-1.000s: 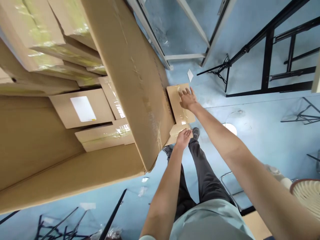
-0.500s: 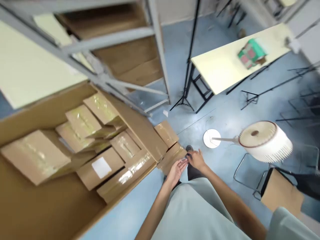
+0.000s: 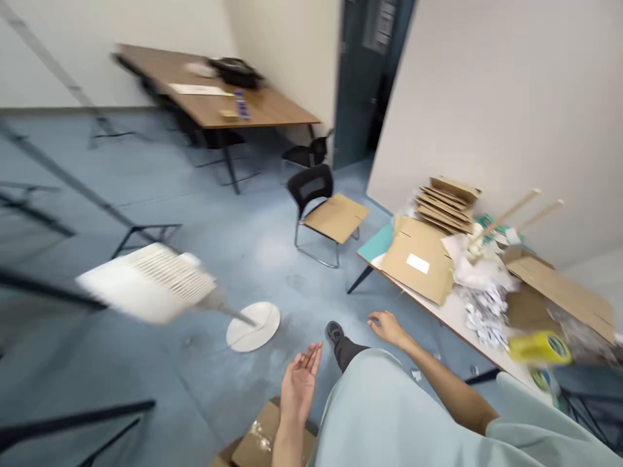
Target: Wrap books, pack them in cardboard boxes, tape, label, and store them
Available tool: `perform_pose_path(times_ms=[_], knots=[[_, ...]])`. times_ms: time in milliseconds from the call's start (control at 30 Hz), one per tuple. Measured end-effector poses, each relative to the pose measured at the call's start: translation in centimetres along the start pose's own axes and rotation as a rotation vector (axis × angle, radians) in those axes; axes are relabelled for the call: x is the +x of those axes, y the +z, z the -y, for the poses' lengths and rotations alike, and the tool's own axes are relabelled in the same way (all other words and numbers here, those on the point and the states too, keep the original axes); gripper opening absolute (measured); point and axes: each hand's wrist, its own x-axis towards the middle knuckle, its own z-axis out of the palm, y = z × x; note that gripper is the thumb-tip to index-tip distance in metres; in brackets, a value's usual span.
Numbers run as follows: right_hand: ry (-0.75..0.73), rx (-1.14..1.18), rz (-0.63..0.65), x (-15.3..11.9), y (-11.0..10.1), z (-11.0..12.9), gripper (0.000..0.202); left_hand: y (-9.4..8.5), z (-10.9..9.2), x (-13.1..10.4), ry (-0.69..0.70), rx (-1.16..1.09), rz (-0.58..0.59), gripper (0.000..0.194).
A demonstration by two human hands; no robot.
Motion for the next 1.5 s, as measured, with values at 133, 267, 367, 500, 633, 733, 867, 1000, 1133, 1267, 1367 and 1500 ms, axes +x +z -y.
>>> perform_pose_path(times_ms=[133, 267, 367, 500, 633, 733, 867, 1000, 1133, 1267, 1367, 1500], knots=[[0.148, 0.168, -0.136, -1.0, -3.3, -7.8, 0.036, 9.2, 2.4, 2.1, -0.069, 0.092, 0.066, 0.008], [0.251, 0.303, -0.248, 0.9, -6.4, -14.0, 0.036, 16.7, 5.2, 5.5, -0.078, 0.216, 0.147, 0.009], [0.322, 0.388, -0.34, 3.6, -9.4, -18.4, 0.037, 22.3, 7.7, 9.7, -0.121, 0.314, 0.166, 0.01], [0.37, 0.475, -0.437, 7.0, -13.3, -23.6, 0.037, 29.7, 11.5, 15.6, -0.22, 0.441, 0.134, 0.013], [0.387, 0.546, -0.48, 9.7, -16.3, -27.2, 0.034, 36.3, 14.7, 19.0, -0.292, 0.505, 0.107, 0.018], [0.375, 0.596, -0.491, 11.5, -17.9, -28.6, 0.033, 40.2, 16.2, 20.4, -0.337, 0.53, 0.102, 0.022], [0.361, 0.689, -0.531, 13.8, -18.6, -28.9, 0.035, 43.8, 17.6, 22.2, -0.411, 0.614, 0.092, 0.027], [0.406, 0.805, -0.536, 16.3, -18.3, -28.1, 0.037, 45.8, 17.9, 25.5, -0.472, 0.681, 0.121, 0.024], [0.474, 0.834, -0.522, 19.6, -18.1, -26.7, 0.032, 47.3, 16.7, 30.0, -0.511, 0.696, 0.158, 0.02], [0.543, 0.828, -0.561, 22.1, -18.2, -23.9, 0.036, 49.6, 14.1, 33.5, -0.615, 0.706, 0.231, 0.021], [0.612, 0.871, -0.653, 23.5, -17.9, -20.7, 0.045, 51.6, 11.3, 35.5, -0.722, 0.749, 0.301, 0.022], [0.734, 0.95, -0.819, 25.6, -16.6, -15.5, 0.06, 53.4, 6.9, 38.2, -0.808, 0.784, 0.406, 0.019]])
